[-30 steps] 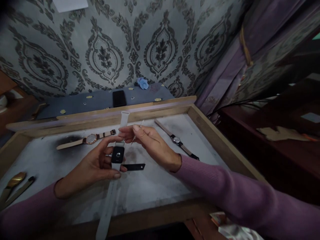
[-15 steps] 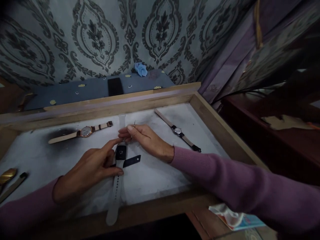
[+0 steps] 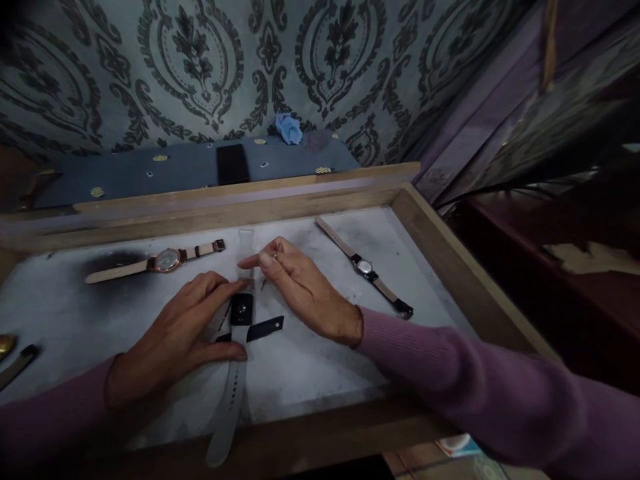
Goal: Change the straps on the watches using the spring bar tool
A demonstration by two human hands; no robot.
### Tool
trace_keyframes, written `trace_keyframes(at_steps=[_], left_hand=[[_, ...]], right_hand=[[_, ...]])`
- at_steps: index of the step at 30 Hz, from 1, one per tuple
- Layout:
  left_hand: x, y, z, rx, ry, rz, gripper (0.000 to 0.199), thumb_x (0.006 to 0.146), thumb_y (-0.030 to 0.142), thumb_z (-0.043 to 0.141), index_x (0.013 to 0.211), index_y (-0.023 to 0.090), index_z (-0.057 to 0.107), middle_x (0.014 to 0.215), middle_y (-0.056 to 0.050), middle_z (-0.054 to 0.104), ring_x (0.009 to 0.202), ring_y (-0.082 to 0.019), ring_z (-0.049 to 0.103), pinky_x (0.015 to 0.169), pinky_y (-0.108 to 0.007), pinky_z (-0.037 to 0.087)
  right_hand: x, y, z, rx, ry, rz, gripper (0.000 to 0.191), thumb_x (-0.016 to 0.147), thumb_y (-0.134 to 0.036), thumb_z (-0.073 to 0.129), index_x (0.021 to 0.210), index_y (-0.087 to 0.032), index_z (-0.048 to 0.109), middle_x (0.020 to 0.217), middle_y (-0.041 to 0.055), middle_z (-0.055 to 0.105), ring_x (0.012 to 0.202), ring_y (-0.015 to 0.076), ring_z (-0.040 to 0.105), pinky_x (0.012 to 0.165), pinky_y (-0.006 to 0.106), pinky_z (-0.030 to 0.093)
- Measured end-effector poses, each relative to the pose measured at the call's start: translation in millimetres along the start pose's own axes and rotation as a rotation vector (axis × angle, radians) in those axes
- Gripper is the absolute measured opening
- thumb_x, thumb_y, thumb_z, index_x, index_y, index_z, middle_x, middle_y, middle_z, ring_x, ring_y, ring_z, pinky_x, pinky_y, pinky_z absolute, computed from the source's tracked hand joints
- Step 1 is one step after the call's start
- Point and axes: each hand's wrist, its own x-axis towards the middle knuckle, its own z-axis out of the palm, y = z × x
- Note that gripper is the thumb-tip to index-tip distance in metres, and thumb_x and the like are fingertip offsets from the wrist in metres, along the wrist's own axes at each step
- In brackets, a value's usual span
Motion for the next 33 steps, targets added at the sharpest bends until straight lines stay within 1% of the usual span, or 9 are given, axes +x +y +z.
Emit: trace_keyframes(at_steps=[3, 5, 6, 10, 15, 19, 23, 27, 33], left_hand=[[0, -1, 2.4, 0.009, 0.010, -0.006, 0.071, 0.077, 0.064, 0.057, 0.131, 0.020, 0.044, 0.106, -0.008, 0.052, 0.095, -0.024, 0.048, 0.080, -0.038, 0.043], [-1, -1, 4.1, 0.016, 0.010, -0.014, 0.074, 0.075, 0.067, 0.057, 0.132, 0.021, 0.042, 0.107, -0.007, 0.052, 0.094, -0.024, 0.048, 0.079, -0.039, 0.042], [-1, -2, 4.8, 0.017, 0.006, -0.018, 0.077, 0.074, 0.068, 0.057, 0.132, 0.021, 0.041, 0.107, -0.007, 0.052, 0.094, -0.024, 0.048, 0.079, -0.039, 0.041], [0, -3, 5.6, -0.018, -0.004, -0.027, 0.076, 0.075, 0.069, 0.057, 0.130, 0.019, 0.041, 0.109, -0.008, 0.052, 0.097, -0.025, 0.047, 0.080, -0.038, 0.040], [1, -5, 3.6, -0.052, -0.017, -0.023, 0.070, 0.079, 0.065, 0.056, 0.129, 0.018, 0.042, 0.111, -0.008, 0.052, 0.098, -0.024, 0.047, 0.080, -0.037, 0.039], [1, -6, 2.0, -0.076, -0.022, 0.006, 0.074, 0.077, 0.067, 0.056, 0.130, 0.018, 0.042, 0.111, -0.007, 0.053, 0.098, -0.024, 0.047, 0.080, -0.038, 0.039], [0, -6, -0.2, -0.114, -0.022, -0.004, 0.074, 0.076, 0.068, 0.055, 0.130, 0.019, 0.043, 0.109, -0.006, 0.054, 0.096, -0.023, 0.048, 0.080, -0.038, 0.039], [-1, -8, -0.6, -0.134, -0.036, 0.012, 0.074, 0.076, 0.066, 0.057, 0.133, 0.020, 0.042, 0.109, -0.006, 0.053, 0.096, -0.023, 0.048, 0.080, -0.037, 0.039], [-1, -9, 0.3, -0.155, -0.028, 0.012, 0.064, 0.081, 0.056, 0.060, 0.132, 0.021, 0.043, 0.110, -0.005, 0.053, 0.097, -0.022, 0.047, 0.081, -0.036, 0.039]], right_hand=[[-3, -2, 2, 0.007, -0.018, 0.010, 0.036, 0.099, -0.037, 0.037, 0.092, -0.014, 0.065, 0.075, 0.0017, 0.053, 0.069, 0.0113, 0.052, 0.069, 0.025, 0.045], [-4, 1, 6, 0.110, -0.052, 0.063, 0.030, 0.098, -0.037, 0.042, 0.090, -0.014, 0.059, 0.070, -0.0008, 0.050, 0.058, 0.0083, 0.048, 0.056, 0.021, 0.042], [-4, 3, 8, 0.168, -0.062, 0.087, 0.028, 0.097, -0.037, 0.045, 0.089, -0.014, 0.057, 0.071, -0.0011, 0.051, 0.056, 0.0074, 0.047, 0.054, 0.020, 0.042], [-3, 13, 14, 0.339, -0.098, 0.127, 0.025, 0.095, -0.037, 0.050, 0.086, -0.014, 0.054, 0.079, 0.0014, 0.056, 0.063, 0.0084, 0.058, 0.062, 0.022, 0.050], [-2, 16, 13, 0.284, -0.112, 0.094, 0.024, 0.096, -0.037, 0.048, 0.089, -0.014, 0.054, 0.076, 0.0017, 0.055, 0.069, 0.0111, 0.060, 0.068, 0.025, 0.051], [-1, 14, 11, 0.208, -0.128, 0.087, 0.026, 0.096, -0.038, 0.047, 0.089, -0.014, 0.054, 0.072, 0.0009, 0.056, 0.066, 0.0110, 0.058, 0.065, 0.024, 0.050], [-1, 13, 11, 0.114, -0.137, 0.098, 0.027, 0.096, -0.038, 0.046, 0.089, -0.014, 0.056, 0.061, -0.0030, 0.051, 0.055, 0.0083, 0.051, 0.054, 0.020, 0.044], [-3, 13, 12, 0.150, -0.130, 0.114, 0.028, 0.095, -0.039, 0.046, 0.089, -0.014, 0.056, 0.065, -0.0019, 0.052, 0.055, 0.0077, 0.051, 0.053, 0.019, 0.045], [-5, 12, 14, 0.165, -0.134, 0.115, 0.028, 0.096, -0.038, 0.046, 0.087, -0.014, 0.056, 0.068, 0.0008, 0.058, 0.059, 0.0086, 0.056, 0.055, 0.020, 0.048]])
